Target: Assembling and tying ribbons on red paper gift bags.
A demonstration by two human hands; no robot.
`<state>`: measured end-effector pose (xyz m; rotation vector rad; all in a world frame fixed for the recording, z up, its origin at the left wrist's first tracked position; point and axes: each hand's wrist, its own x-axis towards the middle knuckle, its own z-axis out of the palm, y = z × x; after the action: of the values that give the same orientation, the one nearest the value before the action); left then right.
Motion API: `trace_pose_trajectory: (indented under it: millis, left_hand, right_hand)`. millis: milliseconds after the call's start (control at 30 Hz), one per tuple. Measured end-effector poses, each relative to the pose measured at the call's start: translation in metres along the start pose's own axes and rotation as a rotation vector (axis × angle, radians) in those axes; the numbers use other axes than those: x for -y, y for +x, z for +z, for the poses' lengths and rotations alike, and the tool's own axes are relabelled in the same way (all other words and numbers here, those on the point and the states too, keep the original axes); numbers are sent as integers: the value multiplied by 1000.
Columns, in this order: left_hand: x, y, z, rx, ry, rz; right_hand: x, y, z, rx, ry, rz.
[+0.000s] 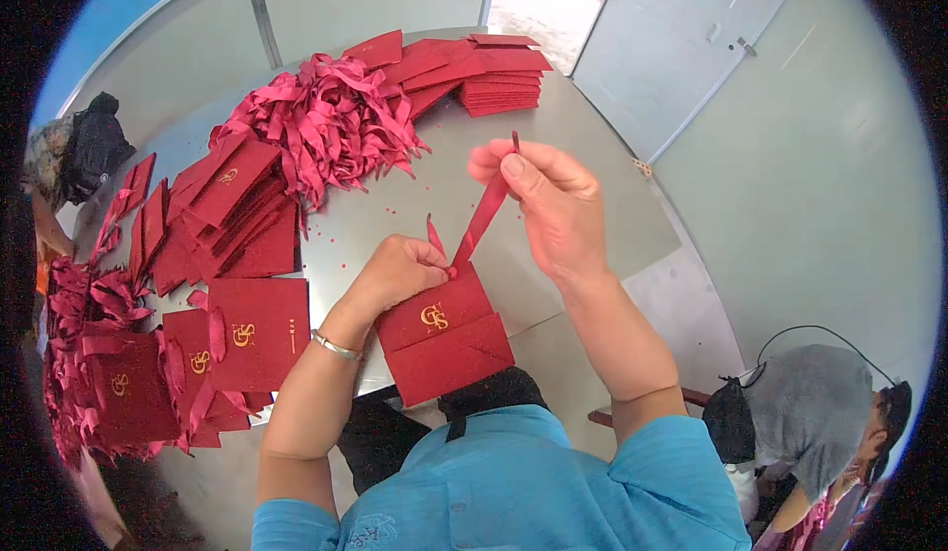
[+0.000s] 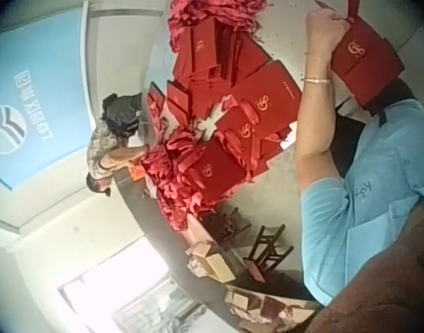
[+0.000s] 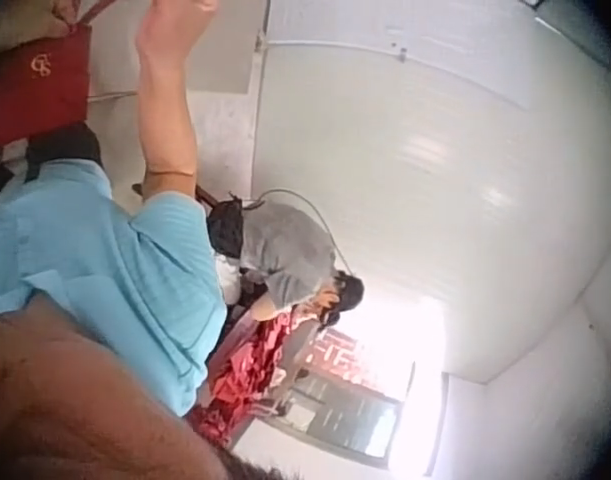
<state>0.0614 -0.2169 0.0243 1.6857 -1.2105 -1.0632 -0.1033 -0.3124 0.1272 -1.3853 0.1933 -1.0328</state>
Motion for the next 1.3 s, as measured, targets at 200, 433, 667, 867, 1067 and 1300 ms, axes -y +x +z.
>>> trace_pose_trajectory:
  millis: [200,433,667,867,1067,1300]
  left_hand:
    - [3,3,-1,58,8,25]
    - [9,3,-16,69,-148,102]
    - [6,1,-22,17,-232,85]
    - [9,2,-27,-68,-217,107]
    - [8,-7,-64,-6,-102,92]
    - [-2,-18,-78,140,-208,93]
  right_hand:
    - [-8,-4,-3,52,-69,-24]
    - [-40,-4,-6,318,-617,96]
    - [-69,1,-8,438,-562,591]
    - [-75,15,-2,537,-603,610]
    - [-79,27,-12,510,-577,653]
    - [-83,24,-23,436,-464,511]
